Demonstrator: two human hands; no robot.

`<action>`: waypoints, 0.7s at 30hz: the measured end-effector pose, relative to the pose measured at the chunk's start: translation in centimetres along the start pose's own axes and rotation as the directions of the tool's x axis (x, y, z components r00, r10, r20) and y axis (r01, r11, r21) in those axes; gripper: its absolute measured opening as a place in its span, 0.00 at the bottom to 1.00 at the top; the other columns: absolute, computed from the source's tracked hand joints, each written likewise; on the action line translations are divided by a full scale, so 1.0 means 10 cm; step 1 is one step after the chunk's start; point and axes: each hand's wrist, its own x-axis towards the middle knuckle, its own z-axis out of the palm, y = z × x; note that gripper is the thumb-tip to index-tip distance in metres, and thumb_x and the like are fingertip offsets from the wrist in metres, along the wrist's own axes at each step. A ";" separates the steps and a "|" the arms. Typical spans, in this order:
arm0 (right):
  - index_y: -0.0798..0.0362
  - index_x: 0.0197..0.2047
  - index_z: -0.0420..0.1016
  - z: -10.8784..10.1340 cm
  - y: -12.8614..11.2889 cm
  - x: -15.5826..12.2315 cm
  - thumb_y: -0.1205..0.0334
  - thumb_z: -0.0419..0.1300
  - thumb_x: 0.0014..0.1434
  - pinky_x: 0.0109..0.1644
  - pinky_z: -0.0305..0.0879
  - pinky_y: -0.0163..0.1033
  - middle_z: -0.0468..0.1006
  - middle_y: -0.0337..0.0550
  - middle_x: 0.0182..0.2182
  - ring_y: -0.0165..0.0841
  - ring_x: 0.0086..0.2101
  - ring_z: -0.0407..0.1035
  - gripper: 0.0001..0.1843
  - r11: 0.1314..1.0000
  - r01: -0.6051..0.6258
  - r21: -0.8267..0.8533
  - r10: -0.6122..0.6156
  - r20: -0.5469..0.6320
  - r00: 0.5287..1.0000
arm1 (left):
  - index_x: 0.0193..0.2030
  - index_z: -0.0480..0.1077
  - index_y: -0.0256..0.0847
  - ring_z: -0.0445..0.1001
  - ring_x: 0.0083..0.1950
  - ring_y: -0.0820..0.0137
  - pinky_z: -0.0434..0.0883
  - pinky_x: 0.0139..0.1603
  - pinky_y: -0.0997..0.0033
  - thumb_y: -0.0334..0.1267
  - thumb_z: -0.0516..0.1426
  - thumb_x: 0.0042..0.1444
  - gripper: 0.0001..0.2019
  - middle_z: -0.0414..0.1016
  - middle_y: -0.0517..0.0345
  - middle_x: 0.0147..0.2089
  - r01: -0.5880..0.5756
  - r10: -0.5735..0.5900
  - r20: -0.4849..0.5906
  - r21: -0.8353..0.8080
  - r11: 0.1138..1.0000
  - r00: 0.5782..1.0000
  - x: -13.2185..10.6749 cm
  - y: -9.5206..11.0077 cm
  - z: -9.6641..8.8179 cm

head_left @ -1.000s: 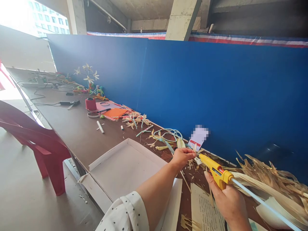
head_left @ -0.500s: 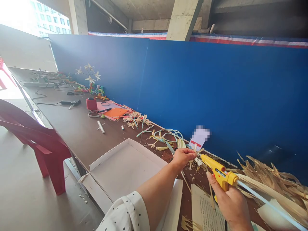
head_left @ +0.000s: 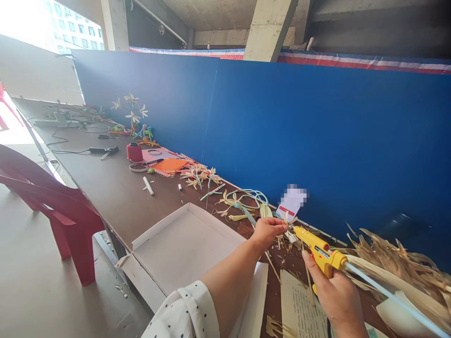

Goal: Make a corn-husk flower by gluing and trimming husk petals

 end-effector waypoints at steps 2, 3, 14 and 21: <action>0.50 0.32 0.76 0.00 0.01 0.00 0.25 0.50 0.43 0.40 0.65 0.52 0.79 0.54 0.31 0.55 0.39 0.71 0.36 1.000 0.003 0.000 -0.003 -0.021 1.000 | 0.26 0.76 0.33 0.64 0.27 0.78 0.63 0.34 0.73 0.46 0.71 0.27 0.21 0.71 0.59 0.25 -0.003 0.003 0.002 -0.001 1.000 1.000 0.00 0.00 0.00; 0.50 0.32 0.76 0.01 0.01 0.00 0.25 0.50 0.43 0.40 0.65 0.52 0.79 0.54 0.31 0.55 0.39 0.71 0.36 1.000 0.003 0.002 -0.003 -0.027 1.000 | 0.26 0.76 0.33 0.64 0.27 0.78 0.63 0.34 0.73 0.46 0.71 0.27 0.21 0.71 0.59 0.25 -0.004 0.004 0.003 0.001 1.000 1.000 0.00 -0.01 0.00; 0.48 0.25 0.75 -0.39 -0.02 -0.06 0.28 0.57 0.41 0.34 0.64 0.47 0.76 0.45 0.22 0.45 0.26 0.69 0.30 1.000 -0.013 0.021 0.014 -0.049 0.999 | 0.27 0.77 0.33 0.64 0.28 0.77 0.63 0.35 0.72 0.44 0.70 0.29 0.19 0.71 0.58 0.25 -0.017 0.016 -0.016 -0.014 1.000 1.000 0.09 -0.10 -0.03; 0.51 0.24 0.71 -0.43 0.34 -0.24 0.37 0.65 0.42 0.24 0.60 0.36 0.65 0.36 0.16 0.31 0.20 0.60 0.24 0.886 -0.184 0.426 0.086 0.238 0.967 | 0.26 0.76 0.34 0.64 0.28 0.77 0.62 0.34 0.73 0.45 0.70 0.29 0.19 0.70 0.59 0.25 -0.015 0.015 -0.003 -0.008 1.000 1.000 0.06 -0.08 -0.02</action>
